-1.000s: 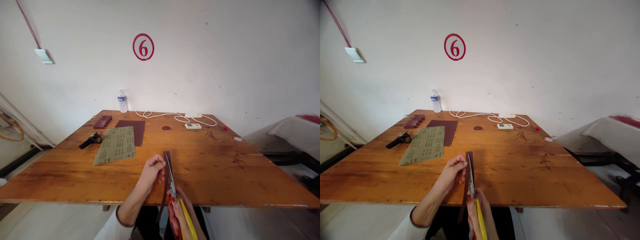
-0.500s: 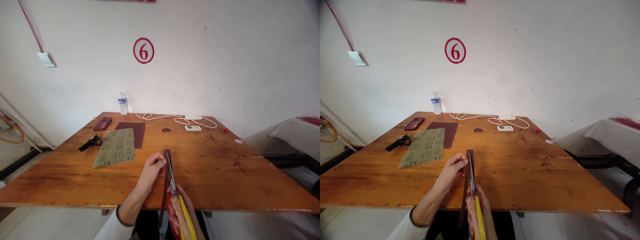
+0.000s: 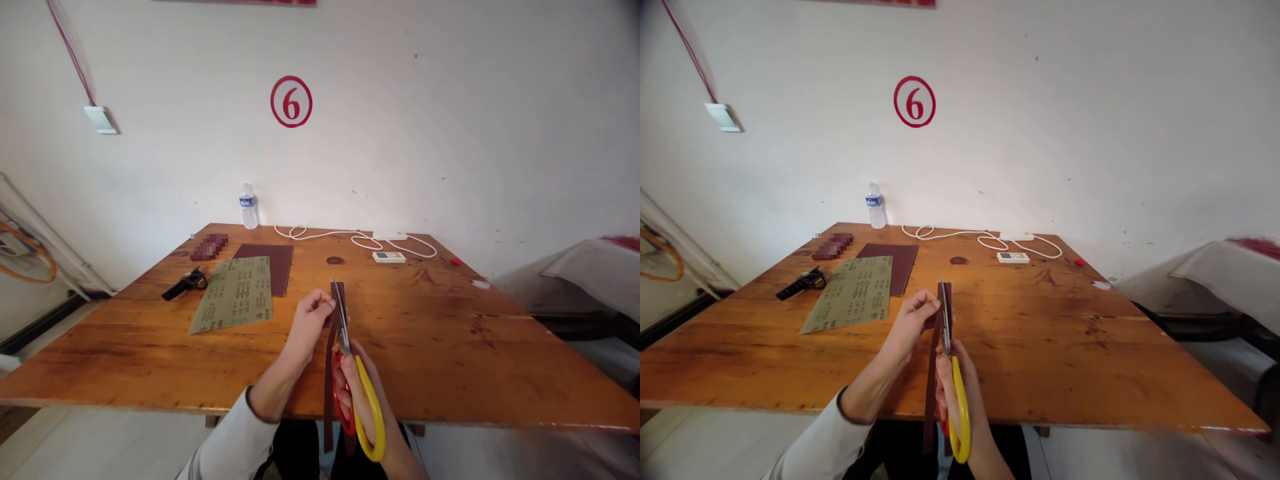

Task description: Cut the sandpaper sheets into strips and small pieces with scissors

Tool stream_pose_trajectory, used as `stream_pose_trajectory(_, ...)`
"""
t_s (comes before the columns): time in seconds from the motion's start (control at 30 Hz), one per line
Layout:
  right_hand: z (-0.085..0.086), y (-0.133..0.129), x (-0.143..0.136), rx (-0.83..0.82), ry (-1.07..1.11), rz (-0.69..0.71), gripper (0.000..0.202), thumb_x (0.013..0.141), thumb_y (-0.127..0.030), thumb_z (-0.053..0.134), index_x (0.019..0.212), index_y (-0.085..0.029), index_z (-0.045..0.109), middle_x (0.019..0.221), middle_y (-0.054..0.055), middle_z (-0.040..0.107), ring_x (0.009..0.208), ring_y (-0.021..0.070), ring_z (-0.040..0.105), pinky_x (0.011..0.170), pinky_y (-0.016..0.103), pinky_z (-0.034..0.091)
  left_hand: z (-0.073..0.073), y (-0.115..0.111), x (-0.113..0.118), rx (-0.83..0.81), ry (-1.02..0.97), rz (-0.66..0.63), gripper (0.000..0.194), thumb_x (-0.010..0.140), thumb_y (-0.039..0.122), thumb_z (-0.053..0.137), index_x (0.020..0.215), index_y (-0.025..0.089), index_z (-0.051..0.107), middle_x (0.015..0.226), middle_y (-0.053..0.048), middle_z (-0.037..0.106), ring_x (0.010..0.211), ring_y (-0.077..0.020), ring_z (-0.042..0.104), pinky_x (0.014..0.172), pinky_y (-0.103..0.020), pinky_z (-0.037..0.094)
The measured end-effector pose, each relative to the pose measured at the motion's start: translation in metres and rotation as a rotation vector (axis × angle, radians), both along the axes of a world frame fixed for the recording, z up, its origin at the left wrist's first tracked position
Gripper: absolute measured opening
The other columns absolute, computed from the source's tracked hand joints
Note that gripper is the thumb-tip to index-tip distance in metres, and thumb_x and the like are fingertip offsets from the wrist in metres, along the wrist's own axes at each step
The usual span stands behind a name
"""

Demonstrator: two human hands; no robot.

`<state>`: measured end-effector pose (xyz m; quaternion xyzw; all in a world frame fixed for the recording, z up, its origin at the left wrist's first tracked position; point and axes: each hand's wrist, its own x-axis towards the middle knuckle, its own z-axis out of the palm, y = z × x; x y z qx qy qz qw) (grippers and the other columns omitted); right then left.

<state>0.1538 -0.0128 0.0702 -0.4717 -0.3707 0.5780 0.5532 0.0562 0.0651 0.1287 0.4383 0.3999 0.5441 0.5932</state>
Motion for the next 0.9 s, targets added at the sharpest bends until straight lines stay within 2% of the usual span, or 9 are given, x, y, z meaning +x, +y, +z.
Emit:
stream_pose_trajectory(0.17,-0.001,0.013,-0.002,-0.001,0.012,-0.015,0.062,0.064,-0.08,0.071,0.082,-0.023,0.054,0.046,-0.014,0.04,0.03,0.0033,0.028,0.025,0.013,0.026,-0.004,0.011,0.003,-0.014,-0.023,-0.001,0.021,0.068,0.032,0.068,0.065,0.022,0.05,0.058,0.004,0.062,0.055,-0.0175,0.067,0.061,-0.029,0.049)
stream_pose_trajectory(0.33,0.001,0.022,-0.002,-0.032,-0.024,-0.05,0.057,0.067,-0.076,0.071,0.081,-0.025,0.05,0.045,-0.015,0.041,0.027,0.0035,0.029,0.022,0.011,0.025,-0.008,0.021,0.005,-0.02,-0.076,0.001,0.023,0.064,0.031,0.072,0.063,0.022,0.051,0.054,0.006,0.058,0.052,-0.0172,0.067,0.06,-0.028,0.049)
stream_pose_trajectory(0.47,0.004,0.03,-0.003,-0.049,-0.006,-0.026,0.056,0.068,-0.076,0.071,0.082,-0.025,0.05,0.046,-0.015,0.044,0.028,0.0039,0.032,0.022,0.012,0.027,-0.013,0.029,0.006,-0.019,-0.107,0.035,0.023,0.063,0.029,0.073,0.062,0.021,0.051,0.053,0.007,0.055,0.053,-0.016,0.065,0.059,-0.027,0.049)
stream_pose_trajectory(0.6,0.005,0.042,0.0,-0.047,0.048,0.048,0.054,0.078,-0.073,0.065,0.092,-0.021,0.058,0.052,-0.013,0.048,0.032,0.0041,0.035,0.026,0.013,0.031,-0.022,0.039,0.002,-0.046,-0.152,0.032,0.022,0.062,0.027,0.072,0.061,0.021,0.051,0.052,0.006,0.054,0.051,-0.0124,0.059,0.054,-0.023,0.044)
stream_pose_trajectory(0.7,0.001,0.052,0.002,-0.069,0.092,0.093,0.039,0.095,-0.055,0.059,0.106,-0.018,0.063,0.071,-0.004,0.064,0.045,0.0093,0.054,0.039,0.021,0.048,-0.029,0.045,-0.004,-0.071,-0.195,-0.005,0.022,0.061,0.026,0.073,0.059,0.02,0.051,0.053,0.007,0.052,0.05,-0.0093,0.053,0.053,-0.022,0.043)
stream_pose_trajectory(0.77,-0.004,0.057,0.004,-0.076,0.116,0.109,0.028,0.099,-0.039,0.061,0.116,-0.017,0.064,0.098,0.004,0.071,0.069,0.0163,0.068,0.058,0.032,0.059,-0.034,0.048,-0.008,-0.1,-0.206,-0.052,0.022,0.059,0.025,0.074,0.06,0.02,0.052,0.055,0.007,0.053,0.05,-0.0095,0.052,0.052,-0.022,0.043)
stream_pose_trajectory(0.83,-0.009,0.059,0.005,-0.066,0.136,0.121,0.029,0.097,-0.033,0.065,0.122,-0.018,0.063,0.118,0.008,0.069,0.092,0.0233,0.071,0.075,0.042,0.062,-0.037,0.05,-0.012,-0.136,-0.202,-0.11,0.022,0.059,0.024,0.075,0.061,0.019,0.054,0.055,0.005,0.054,0.05,-0.0104,0.053,0.05,-0.022,0.043)
stream_pose_trajectory(0.9,-0.012,0.061,0.007,-0.035,0.147,0.121,0.032,0.096,-0.032,0.066,0.125,-0.019,0.062,0.126,0.009,0.066,0.101,0.0268,0.069,0.083,0.047,0.06,-0.039,0.051,-0.015,-0.162,-0.195,-0.162,0.022,0.059,0.022,0.076,0.062,0.019,0.055,0.054,0.004,0.055,0.049,-0.011,0.055,0.05,-0.022,0.044)
